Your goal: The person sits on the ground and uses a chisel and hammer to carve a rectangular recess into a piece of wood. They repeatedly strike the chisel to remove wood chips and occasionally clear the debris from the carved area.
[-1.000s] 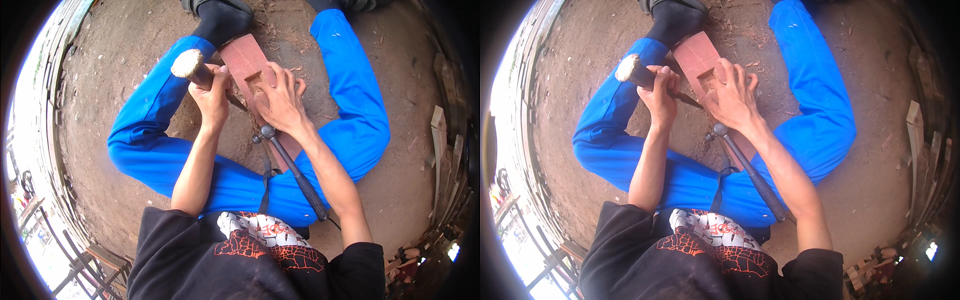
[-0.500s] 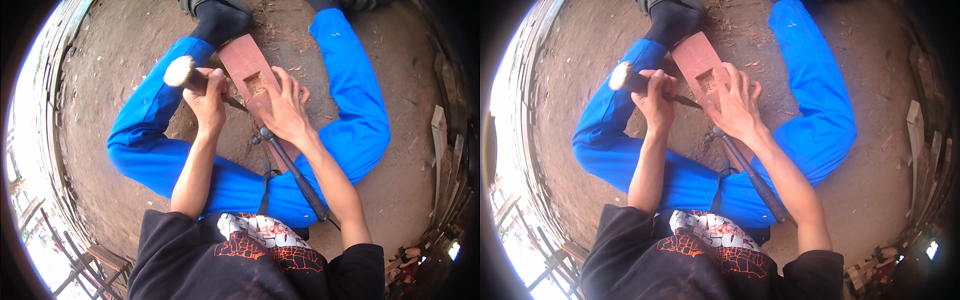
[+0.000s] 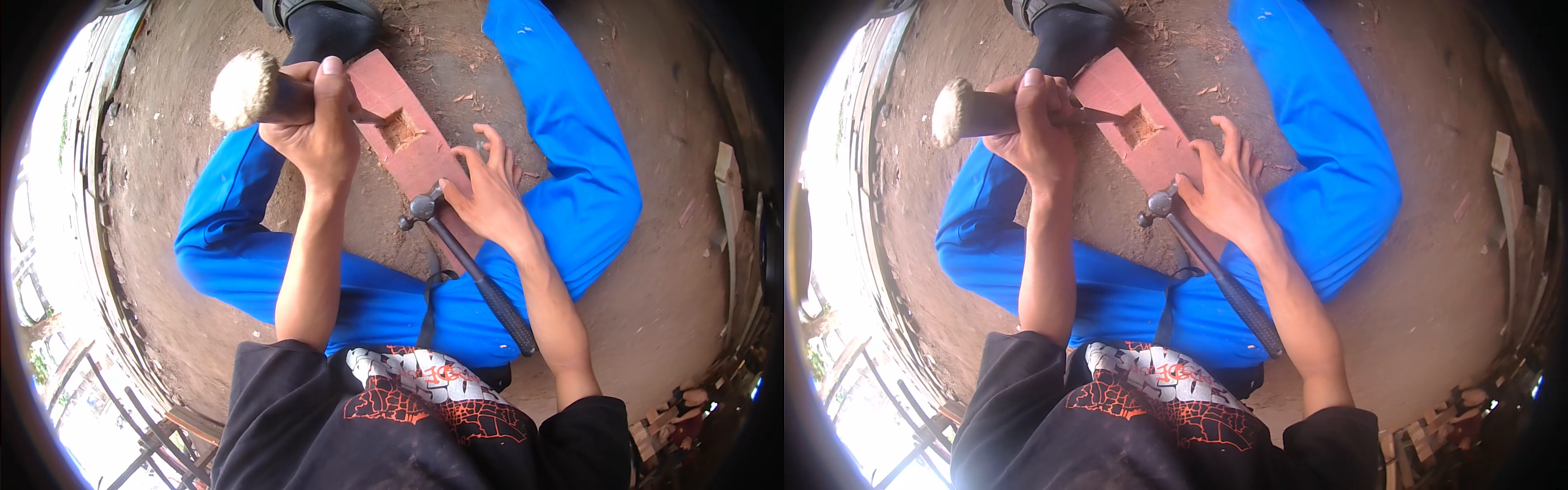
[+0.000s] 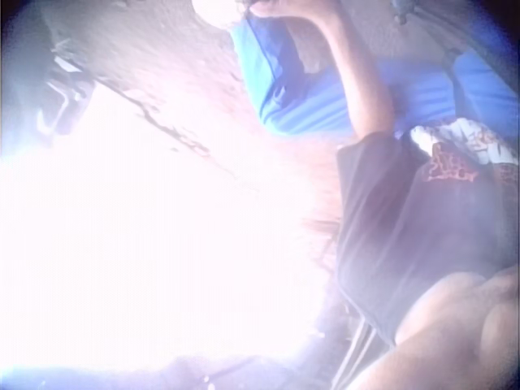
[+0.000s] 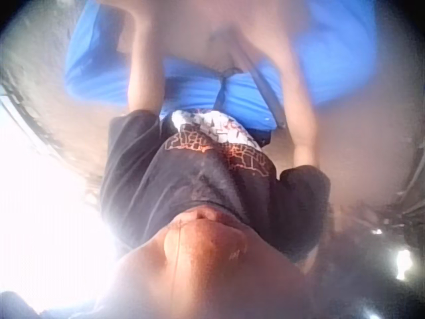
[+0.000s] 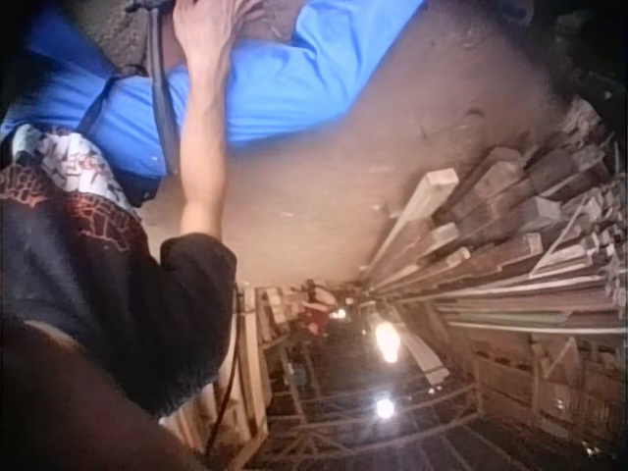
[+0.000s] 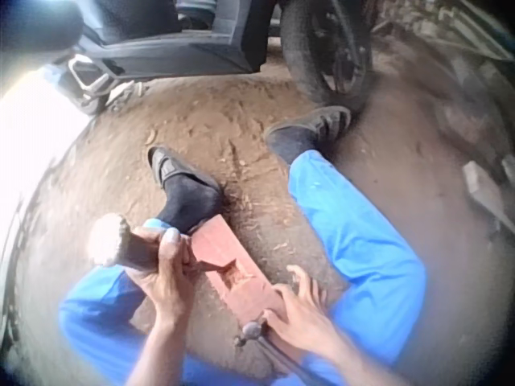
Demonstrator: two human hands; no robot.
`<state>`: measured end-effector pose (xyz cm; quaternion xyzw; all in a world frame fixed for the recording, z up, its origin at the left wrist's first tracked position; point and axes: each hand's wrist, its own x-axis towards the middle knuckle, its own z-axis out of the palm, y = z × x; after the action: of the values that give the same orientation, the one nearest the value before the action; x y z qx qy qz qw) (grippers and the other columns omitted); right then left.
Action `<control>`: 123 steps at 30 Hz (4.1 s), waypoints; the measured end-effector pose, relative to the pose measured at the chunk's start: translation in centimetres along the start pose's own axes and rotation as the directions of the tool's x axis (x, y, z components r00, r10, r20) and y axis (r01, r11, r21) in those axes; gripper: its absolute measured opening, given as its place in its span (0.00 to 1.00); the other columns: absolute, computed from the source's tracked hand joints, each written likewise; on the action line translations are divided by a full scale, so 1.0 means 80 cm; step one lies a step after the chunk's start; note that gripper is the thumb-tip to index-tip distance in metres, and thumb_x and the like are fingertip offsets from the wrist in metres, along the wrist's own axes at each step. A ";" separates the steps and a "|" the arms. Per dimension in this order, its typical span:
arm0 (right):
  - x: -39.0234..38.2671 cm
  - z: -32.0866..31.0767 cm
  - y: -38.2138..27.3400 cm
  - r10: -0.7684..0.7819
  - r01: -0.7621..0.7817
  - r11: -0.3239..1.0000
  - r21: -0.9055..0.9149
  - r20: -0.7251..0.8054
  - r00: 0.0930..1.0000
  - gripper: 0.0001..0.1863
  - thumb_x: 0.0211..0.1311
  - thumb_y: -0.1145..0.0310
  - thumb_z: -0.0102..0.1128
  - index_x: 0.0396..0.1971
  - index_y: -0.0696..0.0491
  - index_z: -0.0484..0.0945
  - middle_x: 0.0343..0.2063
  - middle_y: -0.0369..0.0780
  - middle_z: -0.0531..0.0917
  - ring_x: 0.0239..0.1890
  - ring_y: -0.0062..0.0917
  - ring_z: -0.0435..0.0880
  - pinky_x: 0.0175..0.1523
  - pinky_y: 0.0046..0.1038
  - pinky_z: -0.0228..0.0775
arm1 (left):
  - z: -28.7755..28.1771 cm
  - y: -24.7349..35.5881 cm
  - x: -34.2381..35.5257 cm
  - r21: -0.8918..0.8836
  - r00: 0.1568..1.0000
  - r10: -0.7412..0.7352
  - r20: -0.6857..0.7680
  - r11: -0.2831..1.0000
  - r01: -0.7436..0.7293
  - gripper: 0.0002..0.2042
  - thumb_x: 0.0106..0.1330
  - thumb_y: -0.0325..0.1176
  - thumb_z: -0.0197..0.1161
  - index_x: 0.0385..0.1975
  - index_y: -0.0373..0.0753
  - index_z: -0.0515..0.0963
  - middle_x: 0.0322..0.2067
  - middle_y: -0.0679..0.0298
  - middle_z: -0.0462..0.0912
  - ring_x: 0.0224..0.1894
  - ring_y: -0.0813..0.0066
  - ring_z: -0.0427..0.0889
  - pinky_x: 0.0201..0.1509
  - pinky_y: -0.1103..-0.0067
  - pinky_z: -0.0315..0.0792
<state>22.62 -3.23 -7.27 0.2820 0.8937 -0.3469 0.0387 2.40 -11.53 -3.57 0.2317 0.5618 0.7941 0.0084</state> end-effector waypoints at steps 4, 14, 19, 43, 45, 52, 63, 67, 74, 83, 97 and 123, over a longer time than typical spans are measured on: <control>-0.001 -0.004 0.005 0.020 -0.020 1.000 -0.007 0.011 1.000 0.27 0.61 0.60 0.65 0.55 0.61 0.74 0.67 0.52 0.55 0.68 0.52 0.57 0.67 0.57 0.53 | 0.005 -0.005 -0.017 0.208 1.000 0.021 -0.007 0.978 -0.019 0.11 0.66 0.24 0.64 0.20 0.34 0.75 0.16 0.68 0.79 0.17 0.86 0.73 0.24 0.86 0.67; -0.087 -0.036 -0.018 -0.072 0.060 0.994 0.089 0.141 0.987 0.23 0.56 0.58 0.70 0.41 0.60 0.74 0.44 0.50 0.76 0.46 0.46 0.76 0.52 0.44 0.68 | 0.025 -0.019 -0.068 0.512 0.839 0.246 0.486 0.697 -0.502 0.08 0.55 0.28 0.74 0.28 0.37 0.79 0.23 0.61 0.79 0.23 0.67 0.78 0.26 0.79 0.73; -0.126 0.033 -0.010 -0.020 0.055 0.986 -0.157 0.219 0.976 0.17 0.63 0.59 0.63 0.37 0.61 0.77 0.26 0.48 0.82 0.33 0.46 0.82 0.43 0.44 0.72 | 0.062 -0.032 -0.068 0.226 0.791 0.382 0.477 0.817 -0.531 0.11 0.51 0.28 0.75 0.29 0.37 0.78 0.21 0.63 0.75 0.21 0.67 0.74 0.25 0.73 0.66; -0.088 -0.246 -0.133 0.088 0.306 0.584 0.752 -0.433 0.897 0.25 0.77 0.41 0.33 0.31 0.48 0.62 0.11 0.31 0.60 0.10 0.15 0.57 0.14 0.18 0.53 | 0.083 -0.051 -0.041 0.323 0.927 0.122 0.355 0.914 -0.244 0.16 0.47 0.34 0.77 0.34 0.43 0.77 0.22 0.62 0.78 0.25 0.61 0.82 0.27 0.70 0.76; -0.075 -0.205 -0.144 0.278 0.020 0.574 0.819 -0.218 0.936 0.26 0.77 0.40 0.34 0.29 0.47 0.61 0.11 0.30 0.59 0.09 0.14 0.56 0.13 0.18 0.52 | 0.082 -0.054 -0.042 0.328 0.929 0.142 0.343 0.908 -0.260 0.16 0.47 0.35 0.77 0.33 0.43 0.77 0.22 0.62 0.78 0.25 0.61 0.82 0.27 0.69 0.75; -0.072 -0.296 -0.152 0.354 -0.149 0.576 0.803 -0.081 0.932 0.25 0.78 0.42 0.34 0.27 0.47 0.60 0.10 0.29 0.58 0.06 0.12 0.52 0.08 0.16 0.46 | 0.080 -0.057 -0.042 0.351 0.942 0.146 0.302 0.902 -0.252 0.17 0.43 0.32 0.76 0.32 0.43 0.76 0.21 0.62 0.77 0.24 0.61 0.82 0.26 0.69 0.75; -0.033 -0.285 -0.154 0.504 -0.527 0.732 0.432 0.176 0.845 0.28 0.76 0.39 0.35 0.24 0.47 0.60 0.09 0.27 0.58 0.07 0.11 0.52 0.09 0.18 0.47 | 0.078 -0.061 -0.021 0.381 0.975 0.097 0.202 0.909 -0.169 0.16 0.49 0.36 0.76 0.33 0.41 0.76 0.23 0.61 0.80 0.26 0.60 0.83 0.28 0.70 0.76; -0.001 -0.356 -0.164 0.325 -0.167 0.706 0.689 -0.105 0.940 0.24 0.79 0.45 0.34 0.26 0.46 0.59 0.10 0.27 0.57 0.06 0.09 0.51 0.06 0.15 0.44 | 0.088 -0.062 -0.018 0.347 0.981 0.089 0.170 0.927 -0.144 0.16 0.49 0.37 0.76 0.36 0.43 0.78 0.23 0.60 0.81 0.26 0.60 0.84 0.28 0.70 0.77; 0.028 -0.289 -0.172 0.442 -0.431 0.786 0.443 0.084 0.893 0.27 0.77 0.41 0.36 0.24 0.46 0.59 0.09 0.27 0.56 0.06 0.11 0.49 0.09 0.17 0.44 | 0.086 -0.070 -0.010 0.381 0.986 0.055 0.156 0.918 -0.112 0.17 0.48 0.35 0.75 0.38 0.44 0.79 0.25 0.60 0.82 0.28 0.59 0.84 0.30 0.69 0.78; 0.089 -0.405 -0.177 0.187 -0.070 0.774 0.629 -0.121 0.975 0.23 0.80 0.46 0.35 0.25 0.44 0.60 0.10 0.26 0.58 0.05 0.09 0.51 0.06 0.15 0.42 | 0.094 -0.063 0.000 0.329 0.988 -0.016 0.156 0.944 -0.037 0.17 0.49 0.34 0.73 0.40 0.44 0.80 0.25 0.60 0.83 0.28 0.58 0.85 0.31 0.68 0.78; 0.107 -0.333 -0.179 0.200 -0.046 0.739 0.672 -0.154 0.968 0.23 0.77 0.42 0.38 0.27 0.44 0.63 0.10 0.26 0.57 0.05 0.09 0.50 0.07 0.16 0.42 | 0.082 -0.066 0.011 0.329 0.996 -0.015 0.086 0.944 -0.014 0.11 0.55 0.36 0.69 0.27 0.41 0.73 0.20 0.55 0.80 0.26 0.50 0.83 0.27 0.59 0.76; 0.147 -0.302 -0.218 0.550 -0.569 0.809 0.150 0.152 0.821 0.23 0.77 0.45 0.42 0.25 0.45 0.63 0.10 0.25 0.56 0.06 0.08 0.50 0.07 0.15 0.42 | 0.068 -0.082 0.049 0.365 0.980 -0.188 -0.069 0.909 0.200 0.12 0.50 0.35 0.70 0.31 0.36 0.79 0.20 0.50 0.82 0.27 0.51 0.85 0.33 0.64 0.79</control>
<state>6.60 7.42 18.32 0.5170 0.7308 -0.4169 0.1576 -0.71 -3.23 -6.64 0.1592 0.7216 0.6729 0.0342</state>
